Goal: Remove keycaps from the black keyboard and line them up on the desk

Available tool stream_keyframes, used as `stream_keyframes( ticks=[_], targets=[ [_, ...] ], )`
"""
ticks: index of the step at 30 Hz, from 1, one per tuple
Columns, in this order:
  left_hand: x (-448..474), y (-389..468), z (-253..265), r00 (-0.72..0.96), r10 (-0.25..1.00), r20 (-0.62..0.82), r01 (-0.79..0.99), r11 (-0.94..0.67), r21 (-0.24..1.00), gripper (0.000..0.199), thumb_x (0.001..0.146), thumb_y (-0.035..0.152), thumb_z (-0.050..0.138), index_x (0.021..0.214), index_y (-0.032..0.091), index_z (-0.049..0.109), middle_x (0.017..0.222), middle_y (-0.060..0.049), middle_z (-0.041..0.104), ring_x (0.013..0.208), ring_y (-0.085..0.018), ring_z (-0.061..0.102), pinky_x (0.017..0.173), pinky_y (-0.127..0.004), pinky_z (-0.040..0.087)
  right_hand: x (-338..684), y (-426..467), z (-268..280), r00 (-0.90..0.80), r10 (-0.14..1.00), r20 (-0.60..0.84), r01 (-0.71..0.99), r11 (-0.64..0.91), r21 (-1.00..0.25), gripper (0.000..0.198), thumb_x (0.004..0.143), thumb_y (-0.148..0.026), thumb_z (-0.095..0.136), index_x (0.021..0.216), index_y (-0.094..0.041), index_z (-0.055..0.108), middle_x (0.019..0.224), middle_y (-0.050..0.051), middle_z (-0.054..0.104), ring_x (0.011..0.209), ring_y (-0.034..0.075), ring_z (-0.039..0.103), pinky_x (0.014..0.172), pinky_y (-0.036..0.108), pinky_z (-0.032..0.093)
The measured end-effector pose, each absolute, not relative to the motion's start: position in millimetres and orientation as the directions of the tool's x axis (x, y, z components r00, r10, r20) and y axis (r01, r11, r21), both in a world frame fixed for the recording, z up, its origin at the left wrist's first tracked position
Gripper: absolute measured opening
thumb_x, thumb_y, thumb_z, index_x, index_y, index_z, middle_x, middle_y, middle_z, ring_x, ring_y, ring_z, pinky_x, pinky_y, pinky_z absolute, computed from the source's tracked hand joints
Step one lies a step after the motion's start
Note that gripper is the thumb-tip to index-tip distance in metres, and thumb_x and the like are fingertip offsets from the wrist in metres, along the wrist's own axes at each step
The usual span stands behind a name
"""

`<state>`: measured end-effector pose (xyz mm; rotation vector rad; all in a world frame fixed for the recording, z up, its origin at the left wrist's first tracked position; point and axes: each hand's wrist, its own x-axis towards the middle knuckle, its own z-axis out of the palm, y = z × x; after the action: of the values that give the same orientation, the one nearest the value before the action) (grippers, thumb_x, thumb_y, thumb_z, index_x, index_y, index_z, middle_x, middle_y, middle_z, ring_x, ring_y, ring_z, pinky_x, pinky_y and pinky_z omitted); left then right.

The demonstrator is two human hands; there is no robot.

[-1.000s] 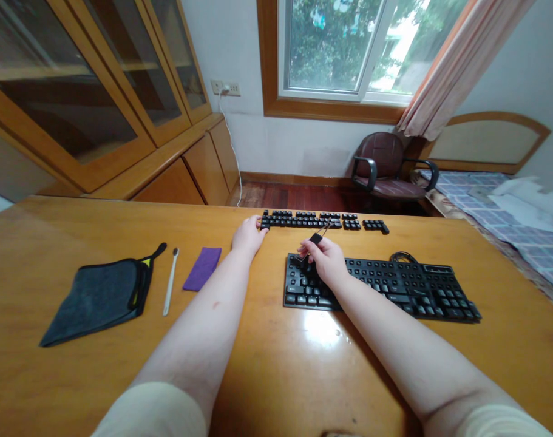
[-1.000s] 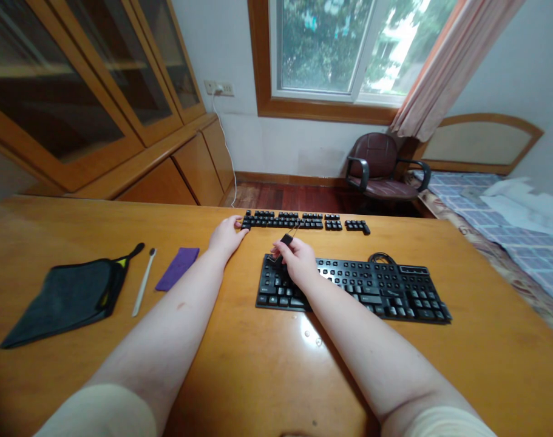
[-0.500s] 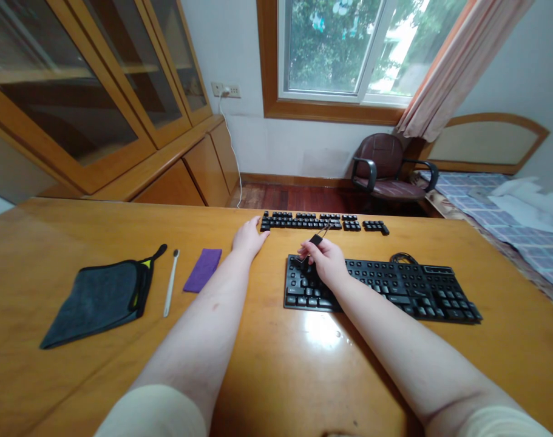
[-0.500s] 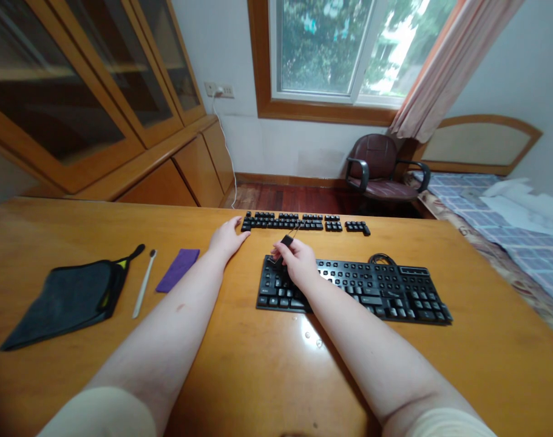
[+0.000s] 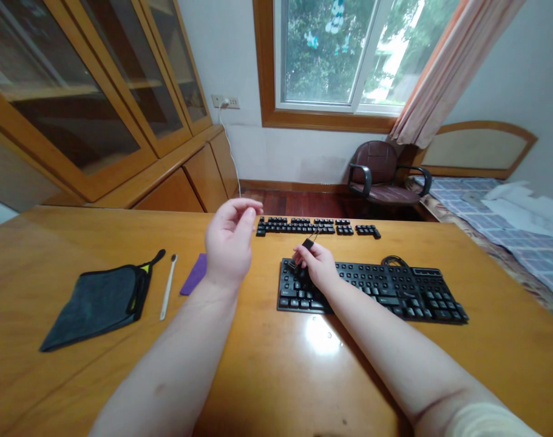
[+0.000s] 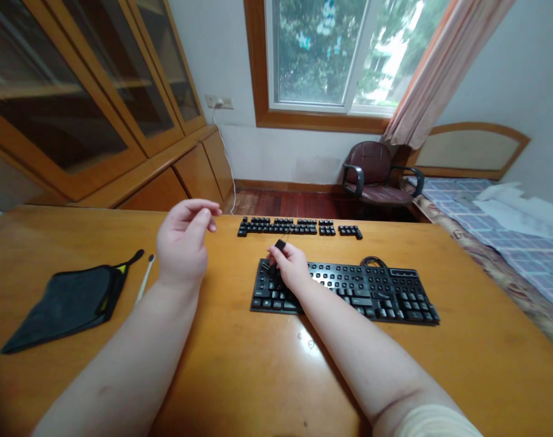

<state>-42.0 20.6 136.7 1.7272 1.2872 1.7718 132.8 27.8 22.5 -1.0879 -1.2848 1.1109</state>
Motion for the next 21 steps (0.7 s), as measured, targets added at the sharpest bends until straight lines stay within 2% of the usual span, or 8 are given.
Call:
stream_keyframes(
  ticks=[2,4,8,10,12,14,17,21],
  targets=[
    [-32,-6,133,-0.026,0.849,0.528,0.355,-0.486,0.799,0.016,0.084,0.025,0.045,0.082,0.023,0.060,0.073,0.001,0.060,0.068,-0.013,0.058,0.064,-0.025,0.049,134,26,25,-0.030,0.987,0.157,-0.014,0.157,-0.988,0.035,0.076,-0.051,0.058,0.077,-0.017,0.065,0.062,0.002,0.064,0.050,0.012,0.053,0.048,0.024,0.041],
    [-26,-27,118,0.142,0.901,0.410,0.506,-0.422,0.752,0.015,0.082,0.023,0.047,0.075,0.024,0.060,0.075,0.000,0.062,0.074,-0.016,0.059,0.070,-0.029,0.049,137,25,31,-0.004,0.985,0.172,0.001,0.172,-0.985,0.037,0.078,-0.052,0.055,0.078,-0.016,0.065,0.060,0.001,0.061,0.048,0.011,0.051,0.047,0.024,0.040],
    [-24,-55,81,0.319,0.904,0.285,0.694,-0.428,0.580,0.020,0.086,0.027,0.043,0.084,0.029,0.063,0.082,-0.003,0.065,0.084,-0.020,0.060,0.079,-0.035,0.049,148,25,54,0.087,0.981,0.173,0.025,0.172,-0.985,0.040,0.078,-0.055,0.053,0.080,-0.016,0.064,0.055,-0.002,0.055,0.039,0.008,0.044,0.038,0.022,0.034],
    [-23,-61,65,0.400,0.875,0.272,0.709,-0.484,0.513,0.023,0.087,0.030,0.044,0.098,0.031,0.064,0.102,-0.005,0.065,0.101,-0.022,0.058,0.091,-0.038,0.045,154,25,67,0.003,0.988,0.155,0.037,0.155,-0.987,0.037,0.076,-0.053,0.058,0.082,-0.017,0.063,0.055,-0.003,0.054,0.037,0.008,0.043,0.036,0.021,0.033],
    [-20,-64,50,0.459,0.857,0.235,0.739,-0.515,0.435,0.036,0.084,0.037,0.051,0.119,0.033,0.056,0.132,-0.006,0.051,0.123,-0.027,0.044,0.104,-0.047,0.034,160,24,77,-0.168,0.978,0.122,0.123,0.143,-0.982,0.032,0.074,-0.048,0.061,0.084,-0.018,0.063,0.058,-0.002,0.058,0.041,0.010,0.050,0.040,0.022,0.040],
    [-16,-65,38,0.510,0.847,0.146,0.753,-0.523,0.401,0.055,0.081,0.044,0.054,0.133,0.033,0.043,0.145,-0.008,0.034,0.135,-0.031,0.025,0.109,-0.052,0.023,163,22,80,-0.335,0.940,0.063,0.264,0.158,-0.952,0.027,0.075,-0.043,0.062,0.084,-0.018,0.063,0.062,-0.001,0.062,0.049,0.013,0.058,0.047,0.024,0.046],
    [-14,-63,28,0.576,0.817,0.031,0.749,-0.542,0.383,0.065,0.080,0.048,0.056,0.139,0.036,0.032,0.152,-0.006,0.020,0.139,-0.032,0.014,0.110,-0.055,0.016,162,18,77,-0.462,0.886,-0.029,0.426,0.194,-0.884,0.025,0.081,-0.041,0.056,0.079,-0.017,0.062,0.061,0.000,0.063,0.055,0.014,0.062,0.053,0.025,0.048],
    [-17,-61,29,0.587,0.809,-0.041,0.760,-0.532,0.373,0.066,0.082,0.044,0.055,0.141,0.037,0.025,0.154,-0.005,0.010,0.139,-0.033,0.011,0.110,-0.054,0.012,154,17,69,-0.491,0.865,-0.104,0.522,0.197,-0.830,0.026,0.086,-0.039,0.049,0.077,-0.017,0.059,0.061,0.001,0.063,0.055,0.013,0.062,0.049,0.022,0.047]
  ],
)
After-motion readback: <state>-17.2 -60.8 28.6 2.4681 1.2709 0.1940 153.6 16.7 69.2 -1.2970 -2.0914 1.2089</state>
